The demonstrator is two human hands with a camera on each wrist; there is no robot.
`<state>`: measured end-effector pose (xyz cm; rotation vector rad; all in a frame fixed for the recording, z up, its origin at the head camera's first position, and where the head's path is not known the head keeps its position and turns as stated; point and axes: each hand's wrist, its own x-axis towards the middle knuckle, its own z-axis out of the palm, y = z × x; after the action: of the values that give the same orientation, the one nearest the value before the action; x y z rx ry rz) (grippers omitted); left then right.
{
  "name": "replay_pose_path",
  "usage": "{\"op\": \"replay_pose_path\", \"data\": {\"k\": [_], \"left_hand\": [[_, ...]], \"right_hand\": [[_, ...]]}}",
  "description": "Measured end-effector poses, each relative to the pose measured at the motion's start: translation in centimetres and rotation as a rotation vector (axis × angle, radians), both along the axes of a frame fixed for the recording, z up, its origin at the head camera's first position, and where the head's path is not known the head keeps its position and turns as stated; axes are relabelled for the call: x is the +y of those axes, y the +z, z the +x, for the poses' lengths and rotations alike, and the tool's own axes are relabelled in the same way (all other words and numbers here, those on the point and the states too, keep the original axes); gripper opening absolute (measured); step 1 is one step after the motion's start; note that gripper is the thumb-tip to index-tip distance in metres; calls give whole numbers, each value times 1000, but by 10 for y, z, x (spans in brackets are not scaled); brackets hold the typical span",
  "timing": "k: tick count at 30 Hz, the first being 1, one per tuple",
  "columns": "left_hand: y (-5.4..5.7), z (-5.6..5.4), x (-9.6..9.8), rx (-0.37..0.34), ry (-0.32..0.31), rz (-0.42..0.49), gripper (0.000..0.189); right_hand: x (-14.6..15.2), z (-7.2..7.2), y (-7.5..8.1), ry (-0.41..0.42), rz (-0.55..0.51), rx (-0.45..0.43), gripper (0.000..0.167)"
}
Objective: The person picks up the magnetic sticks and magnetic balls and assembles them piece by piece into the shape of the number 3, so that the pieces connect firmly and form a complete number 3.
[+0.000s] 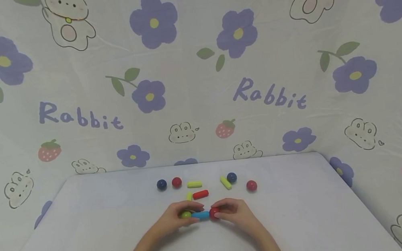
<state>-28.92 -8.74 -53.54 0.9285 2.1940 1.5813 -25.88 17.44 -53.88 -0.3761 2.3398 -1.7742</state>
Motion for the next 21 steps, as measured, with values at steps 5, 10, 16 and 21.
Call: {"op": "replay_pose_path", "data": {"k": [5,10,16,21], "left_hand": [[-2,-1,5,11,18,-8,38],[-5,-2,8,19,47,-17,31],[-5,-2,9,16,75,-45,25],[-1,0,9,7,84,-71,24]], "right_hand": [[0,0,0,-3,-4,-2,38],[-1,0,0,-5,-6,-8,38],[-1,0,1,-4,-11,-8,38],[-1,0,3,-6,-13,-17,38]]}}
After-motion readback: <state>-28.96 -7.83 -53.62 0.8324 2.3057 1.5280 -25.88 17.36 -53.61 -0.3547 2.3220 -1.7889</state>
